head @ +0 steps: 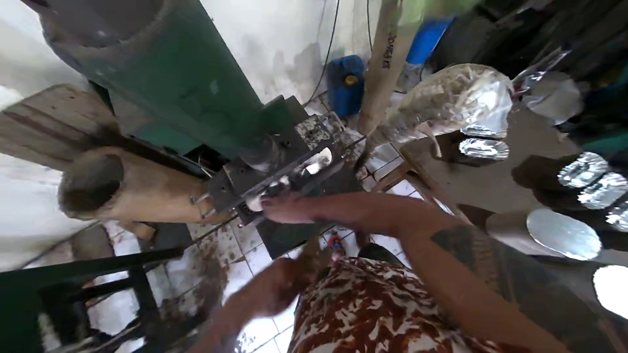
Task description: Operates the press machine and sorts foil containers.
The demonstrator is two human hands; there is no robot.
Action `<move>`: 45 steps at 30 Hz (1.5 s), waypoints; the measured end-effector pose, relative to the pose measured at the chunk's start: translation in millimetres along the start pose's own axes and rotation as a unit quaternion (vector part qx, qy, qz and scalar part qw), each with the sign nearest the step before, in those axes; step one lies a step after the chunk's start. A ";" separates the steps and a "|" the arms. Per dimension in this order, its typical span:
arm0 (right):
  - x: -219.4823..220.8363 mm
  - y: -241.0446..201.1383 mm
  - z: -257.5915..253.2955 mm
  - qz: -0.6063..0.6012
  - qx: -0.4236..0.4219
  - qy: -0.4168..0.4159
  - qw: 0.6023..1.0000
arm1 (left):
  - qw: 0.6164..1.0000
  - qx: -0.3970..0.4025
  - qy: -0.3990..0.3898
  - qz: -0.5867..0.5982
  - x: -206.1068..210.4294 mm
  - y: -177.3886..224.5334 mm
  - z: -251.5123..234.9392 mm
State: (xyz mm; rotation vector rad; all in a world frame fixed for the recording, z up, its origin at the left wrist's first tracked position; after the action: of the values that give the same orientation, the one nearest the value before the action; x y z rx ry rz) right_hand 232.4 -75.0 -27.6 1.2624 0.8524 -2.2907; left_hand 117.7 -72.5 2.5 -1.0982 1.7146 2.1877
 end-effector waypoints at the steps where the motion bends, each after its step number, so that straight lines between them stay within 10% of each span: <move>1: 12.3 -6.8 -26.2 0.002 -0.016 0.007 1.000 | 0.998 0.034 -0.013 0.049 13.8 16.9 -1.2; 4: 30.6 12.4 -44.6 0.030 -0.047 -0.029 0.998 | 0.988 -0.001 -0.044 0.150 37.8 40.3 -2.0; 7: -21.1 71.0 49.8 0.051 -0.001 -0.162 0.985 | 0.978 -0.064 -0.057 0.192 55.1 40.5 2.8; 10: -107.4 192.5 124.4 -0.078 -0.104 0.011 0.991 | 0.973 -0.054 -0.186 0.125 89.6 41.8 -5.3; 14: -152.9 295.2 223.6 -0.273 0.177 0.161 0.932 | 0.874 -0.019 -0.352 0.334 152.4 35.4 -34.0; 20: 25.2 194.2 377.8 -0.290 0.128 0.195 0.928 | 0.921 0.000 -0.268 0.281 176.5 63.8 -135.8; 25: 322.6 177.2 469.0 -0.405 0.416 0.083 0.810 | 0.967 -0.121 -0.225 -0.016 188.0 45.6 -309.1; 29: 495.3 181.4 490.8 -0.383 0.538 0.114 0.742 | 0.939 -0.032 -0.269 -0.210 247.9 46.8 -446.7; 34: 517.5 187.6 494.6 -0.441 0.522 0.103 0.722 | 0.875 0.071 -0.344 -0.333 289.7 40.4 -530.3; 40: 543.3 192.6 498.7 -0.466 0.527 0.142 0.696 | 0.941 0.091 -0.216 -0.244 265.5 169.2 -496.9; 45: 504.5 186.2 498.1 -0.445 0.560 0.149 0.683 | 0.800 0.271 -0.391 -0.366 358.9 211.3 -469.0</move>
State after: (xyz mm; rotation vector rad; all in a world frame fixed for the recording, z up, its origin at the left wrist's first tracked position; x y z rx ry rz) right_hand -227.2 -569.1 -313.9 2.0179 -0.1029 -3.7441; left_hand -43.0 -671.3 -92.4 -0.4453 1.1156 1.2364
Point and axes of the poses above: each hand's wrist, its own z-axis away from the middle knuckle, its own x-axis out of the palm, y = z × x, the point moved 10 cm from there along -z, towards the middle knuckle, and after that the axes turned 1 degree about -y, right-handed, at the moved point
